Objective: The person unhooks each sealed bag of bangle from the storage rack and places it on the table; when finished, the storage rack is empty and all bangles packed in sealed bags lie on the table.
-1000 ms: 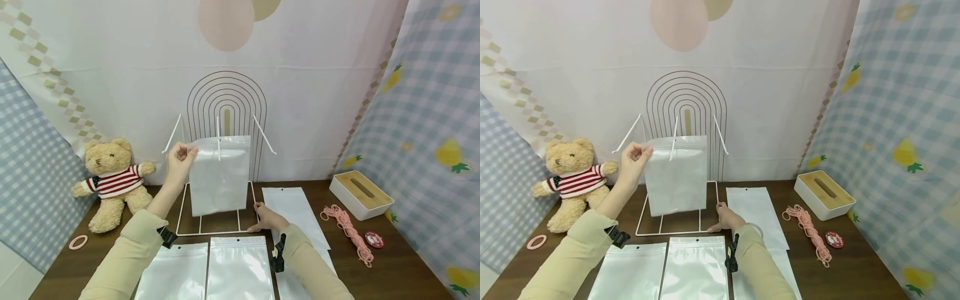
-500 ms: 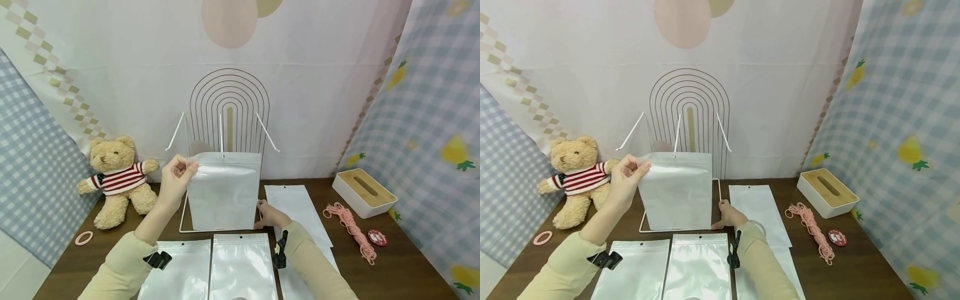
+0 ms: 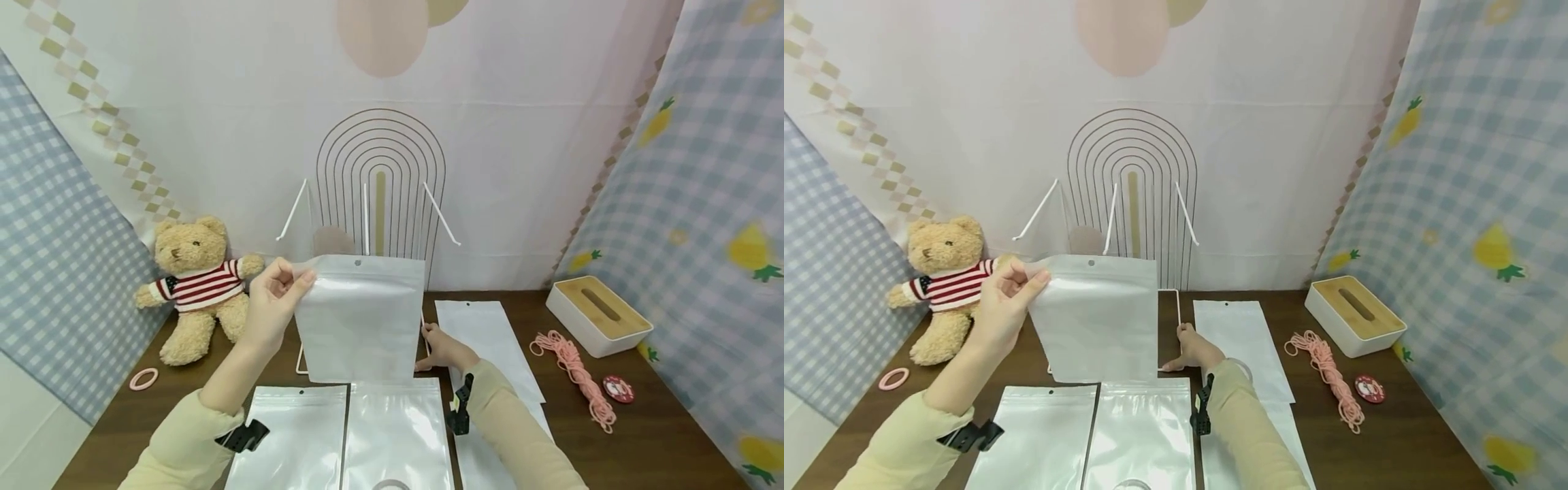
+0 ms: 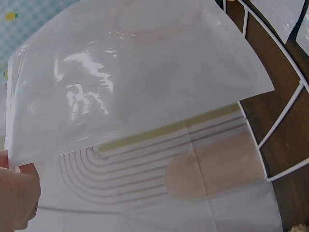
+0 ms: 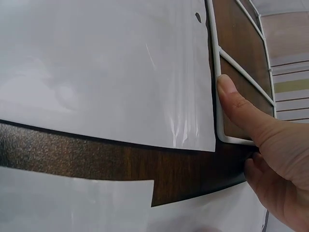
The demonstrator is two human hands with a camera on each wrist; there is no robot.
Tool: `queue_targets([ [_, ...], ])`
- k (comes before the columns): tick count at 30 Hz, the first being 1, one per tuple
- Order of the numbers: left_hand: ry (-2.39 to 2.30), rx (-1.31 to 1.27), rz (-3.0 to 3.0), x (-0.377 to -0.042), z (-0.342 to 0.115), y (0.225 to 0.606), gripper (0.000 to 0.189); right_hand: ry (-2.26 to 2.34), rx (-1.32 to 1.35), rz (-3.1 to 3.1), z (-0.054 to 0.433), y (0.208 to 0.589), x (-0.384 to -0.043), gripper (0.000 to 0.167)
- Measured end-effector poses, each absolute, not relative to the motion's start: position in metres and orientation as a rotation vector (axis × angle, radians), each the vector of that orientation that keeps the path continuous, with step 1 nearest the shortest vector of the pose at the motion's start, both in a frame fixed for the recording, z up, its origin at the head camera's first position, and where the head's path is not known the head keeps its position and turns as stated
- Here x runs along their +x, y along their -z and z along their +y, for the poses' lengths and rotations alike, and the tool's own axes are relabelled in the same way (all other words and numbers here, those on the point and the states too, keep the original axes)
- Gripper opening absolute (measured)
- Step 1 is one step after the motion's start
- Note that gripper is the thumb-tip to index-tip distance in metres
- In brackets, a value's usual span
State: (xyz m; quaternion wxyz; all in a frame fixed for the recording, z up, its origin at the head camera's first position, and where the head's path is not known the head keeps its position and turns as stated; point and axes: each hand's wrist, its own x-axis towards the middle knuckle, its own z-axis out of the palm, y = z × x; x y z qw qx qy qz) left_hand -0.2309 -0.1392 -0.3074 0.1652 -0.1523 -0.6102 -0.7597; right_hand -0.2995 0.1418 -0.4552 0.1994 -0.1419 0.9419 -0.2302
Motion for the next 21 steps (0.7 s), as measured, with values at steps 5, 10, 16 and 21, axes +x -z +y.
queue_targets([
  [5,2.177,-0.436,-1.745,-0.206,-0.171,0.305,0.026,0.645,-0.385,2.636,0.144,0.450,-0.301,0.095],
  [10,2.095,-0.427,-1.934,-0.178,-0.219,0.308,0.023,0.637,-0.364,2.643,0.150,0.448,-0.302,0.096],
  [16,1.911,-0.325,-2.351,-0.148,-0.301,0.325,0.023,0.632,-0.363,2.646,0.156,0.450,-0.301,0.097],
  [21,1.704,-0.108,-2.725,-0.141,-0.372,0.344,0.018,0.631,-0.357,2.640,0.158,0.449,-0.300,0.097],
])
